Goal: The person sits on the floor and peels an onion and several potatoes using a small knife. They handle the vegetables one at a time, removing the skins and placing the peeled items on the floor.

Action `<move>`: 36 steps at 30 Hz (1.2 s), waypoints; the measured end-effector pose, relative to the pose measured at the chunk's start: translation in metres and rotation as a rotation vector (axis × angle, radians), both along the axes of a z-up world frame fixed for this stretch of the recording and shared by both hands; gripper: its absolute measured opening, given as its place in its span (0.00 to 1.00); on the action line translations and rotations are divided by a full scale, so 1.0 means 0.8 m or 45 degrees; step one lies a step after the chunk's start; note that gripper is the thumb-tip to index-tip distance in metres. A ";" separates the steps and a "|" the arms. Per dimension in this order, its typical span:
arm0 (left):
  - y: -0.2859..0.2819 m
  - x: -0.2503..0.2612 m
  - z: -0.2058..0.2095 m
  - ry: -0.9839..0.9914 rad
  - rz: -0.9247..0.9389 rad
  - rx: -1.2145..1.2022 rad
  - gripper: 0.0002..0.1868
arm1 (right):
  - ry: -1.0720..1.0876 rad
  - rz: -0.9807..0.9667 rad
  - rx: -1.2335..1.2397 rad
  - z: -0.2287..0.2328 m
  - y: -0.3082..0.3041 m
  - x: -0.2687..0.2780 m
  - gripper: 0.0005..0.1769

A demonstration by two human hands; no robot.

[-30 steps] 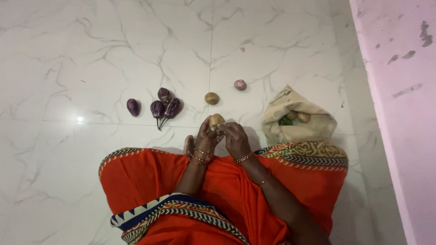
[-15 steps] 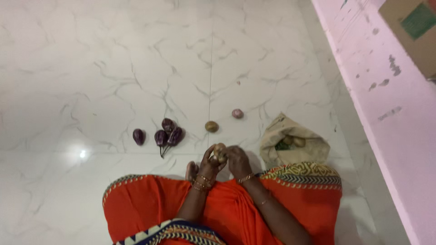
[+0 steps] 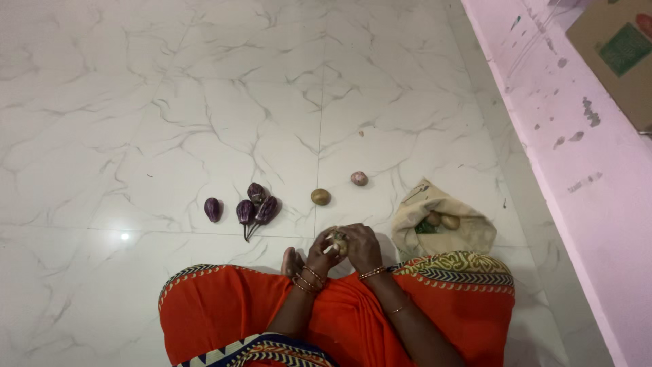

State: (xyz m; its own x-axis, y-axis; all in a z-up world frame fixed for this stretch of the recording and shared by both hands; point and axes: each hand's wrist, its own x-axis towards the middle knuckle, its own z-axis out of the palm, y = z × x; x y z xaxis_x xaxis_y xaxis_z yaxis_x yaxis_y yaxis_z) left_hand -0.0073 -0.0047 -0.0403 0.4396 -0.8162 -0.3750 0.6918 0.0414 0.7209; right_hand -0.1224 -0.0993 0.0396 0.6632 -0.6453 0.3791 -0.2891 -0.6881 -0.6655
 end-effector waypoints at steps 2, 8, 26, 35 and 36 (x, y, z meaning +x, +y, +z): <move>-0.004 0.007 -0.003 0.086 0.135 0.125 0.32 | 0.041 0.096 -0.154 -0.008 0.002 0.003 0.18; -0.001 0.009 0.002 -0.022 0.068 0.029 0.32 | 0.003 0.090 -0.157 -0.005 0.001 0.000 0.18; 0.006 0.015 -0.001 0.030 0.095 -0.019 0.33 | -0.004 0.123 -0.050 -0.001 0.009 0.000 0.22; 0.001 0.004 -0.016 -0.339 -0.144 -0.016 0.30 | 0.008 0.056 0.166 -0.001 -0.016 -0.005 0.18; 0.002 0.004 -0.014 -0.285 -0.130 -0.004 0.30 | 0.007 0.066 0.265 0.000 -0.017 -0.005 0.19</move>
State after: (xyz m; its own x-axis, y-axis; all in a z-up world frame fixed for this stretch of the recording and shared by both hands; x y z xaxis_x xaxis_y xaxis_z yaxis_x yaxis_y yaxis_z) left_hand -0.0042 -0.0029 -0.0515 0.4266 -0.8616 -0.2749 0.5158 -0.0179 0.8565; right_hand -0.1268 -0.1133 0.0394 0.6993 -0.6743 0.2374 -0.2608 -0.5498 -0.7935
